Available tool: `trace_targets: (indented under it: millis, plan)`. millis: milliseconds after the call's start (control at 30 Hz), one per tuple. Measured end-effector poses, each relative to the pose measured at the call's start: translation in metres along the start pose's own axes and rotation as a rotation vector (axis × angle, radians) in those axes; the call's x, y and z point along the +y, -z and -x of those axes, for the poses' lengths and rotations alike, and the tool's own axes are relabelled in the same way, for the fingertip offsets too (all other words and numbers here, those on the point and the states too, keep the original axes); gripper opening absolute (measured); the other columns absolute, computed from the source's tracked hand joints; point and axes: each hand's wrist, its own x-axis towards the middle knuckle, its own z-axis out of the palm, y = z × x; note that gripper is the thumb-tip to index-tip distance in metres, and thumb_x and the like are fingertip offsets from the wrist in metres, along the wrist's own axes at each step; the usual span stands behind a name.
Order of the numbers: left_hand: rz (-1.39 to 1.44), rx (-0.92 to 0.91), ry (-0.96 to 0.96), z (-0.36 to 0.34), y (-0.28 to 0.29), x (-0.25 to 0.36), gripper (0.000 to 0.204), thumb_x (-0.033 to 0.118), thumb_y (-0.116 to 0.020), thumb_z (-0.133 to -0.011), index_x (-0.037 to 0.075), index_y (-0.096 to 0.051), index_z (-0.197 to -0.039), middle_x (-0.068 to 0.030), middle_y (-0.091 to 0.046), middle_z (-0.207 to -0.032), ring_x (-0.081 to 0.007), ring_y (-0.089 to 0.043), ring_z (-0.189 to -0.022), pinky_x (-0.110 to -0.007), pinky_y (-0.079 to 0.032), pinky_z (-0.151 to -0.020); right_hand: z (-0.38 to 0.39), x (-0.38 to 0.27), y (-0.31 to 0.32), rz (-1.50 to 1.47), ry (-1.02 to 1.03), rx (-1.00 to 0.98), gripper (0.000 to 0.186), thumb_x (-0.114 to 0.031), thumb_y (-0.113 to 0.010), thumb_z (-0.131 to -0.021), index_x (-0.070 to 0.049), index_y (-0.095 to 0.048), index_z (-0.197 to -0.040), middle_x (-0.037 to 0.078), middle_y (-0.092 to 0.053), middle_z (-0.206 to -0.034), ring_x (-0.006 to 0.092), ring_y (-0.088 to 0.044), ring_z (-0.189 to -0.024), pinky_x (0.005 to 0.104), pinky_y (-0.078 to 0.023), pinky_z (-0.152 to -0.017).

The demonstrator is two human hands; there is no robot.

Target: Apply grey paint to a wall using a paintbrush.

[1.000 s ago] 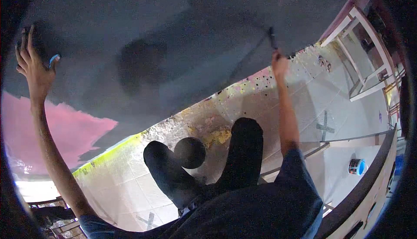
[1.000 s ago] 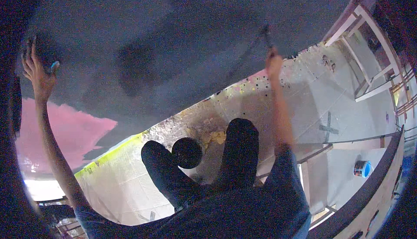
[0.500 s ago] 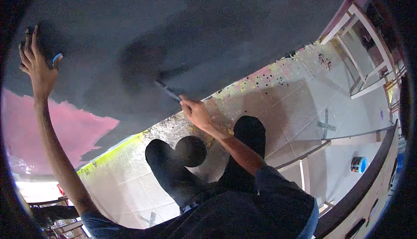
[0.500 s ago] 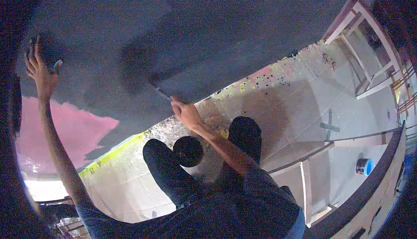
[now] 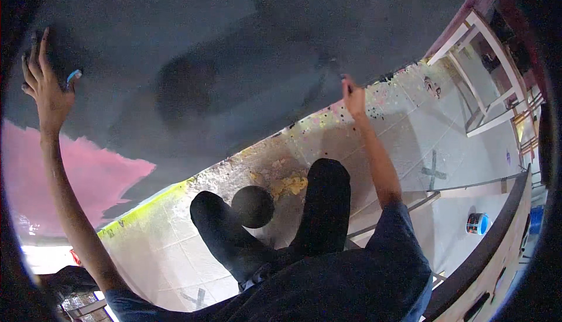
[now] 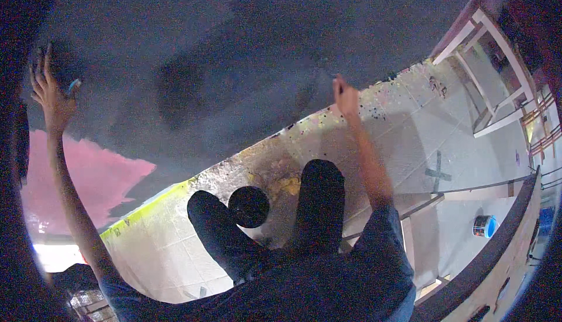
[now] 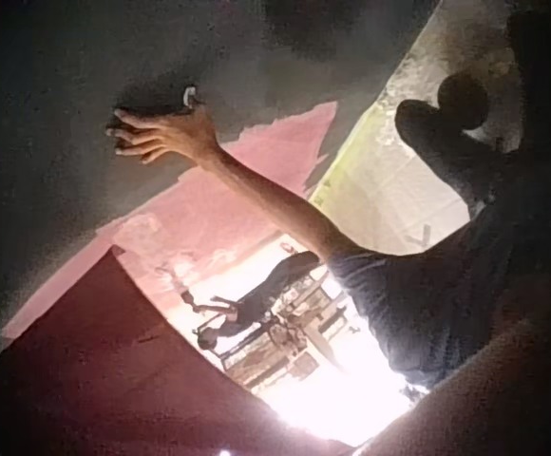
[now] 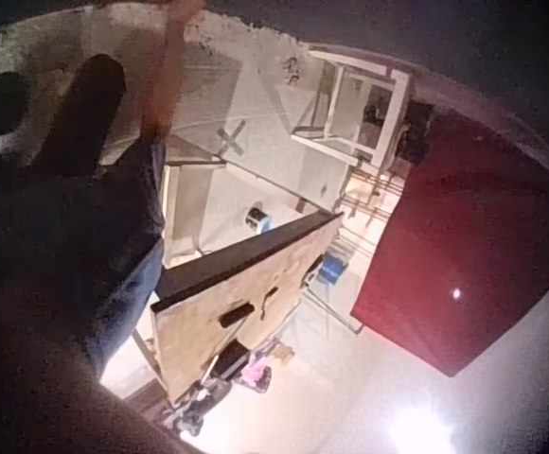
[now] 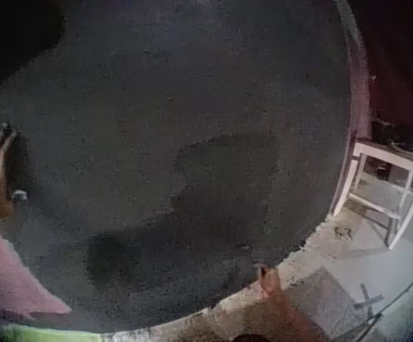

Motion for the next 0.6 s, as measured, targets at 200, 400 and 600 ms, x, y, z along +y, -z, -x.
trace_targets:
  millis: [200, 400, 600]
  plan:
    - [0.175, 0.147, -0.026, -0.050, 0.121, 0.043, 0.100, 0.025, -0.079, -0.066, 0.029, -0.018, -0.145, -0.0062, -0.022, -0.149, -0.0343, -0.018, -0.136, -0.063, -0.022, -0.100, -0.053, 0.058, 0.008, 0.274, -0.111, 0.219, 0.025, -0.022, -0.050, -0.092, -0.002, -0.064, -0.098, 0.021, -0.060, -0.067, 0.0316, -0.059, -0.055, 0.0396, -0.042, -0.049]
    - [0.155, 0.115, -0.003, -0.048, 0.117, 0.044, 0.101, 0.025, -0.079, -0.065, 0.030, -0.018, -0.145, -0.0060, -0.022, -0.149, -0.0354, -0.016, -0.136, -0.068, -0.021, -0.098, 0.011, -0.089, -0.041, 0.052, -0.176, 0.110, 0.031, -0.024, -0.044, -0.093, -0.003, -0.062, -0.081, 0.020, -0.062, -0.070, 0.0341, -0.062, -0.061, 0.0435, -0.046, -0.054]
    - [0.182, 0.117, 0.012, -0.049, 0.123, 0.043, 0.101, 0.025, -0.080, -0.065, 0.032, -0.018, -0.144, -0.0069, -0.022, -0.148, -0.0365, -0.016, -0.136, -0.072, -0.020, -0.096, 0.131, -0.280, -0.104, -0.449, -0.134, 0.018, 0.023, -0.008, -0.053, -0.085, 0.000, -0.062, -0.104, 0.017, -0.066, -0.086, 0.0337, -0.064, -0.072, 0.0402, -0.051, -0.066]
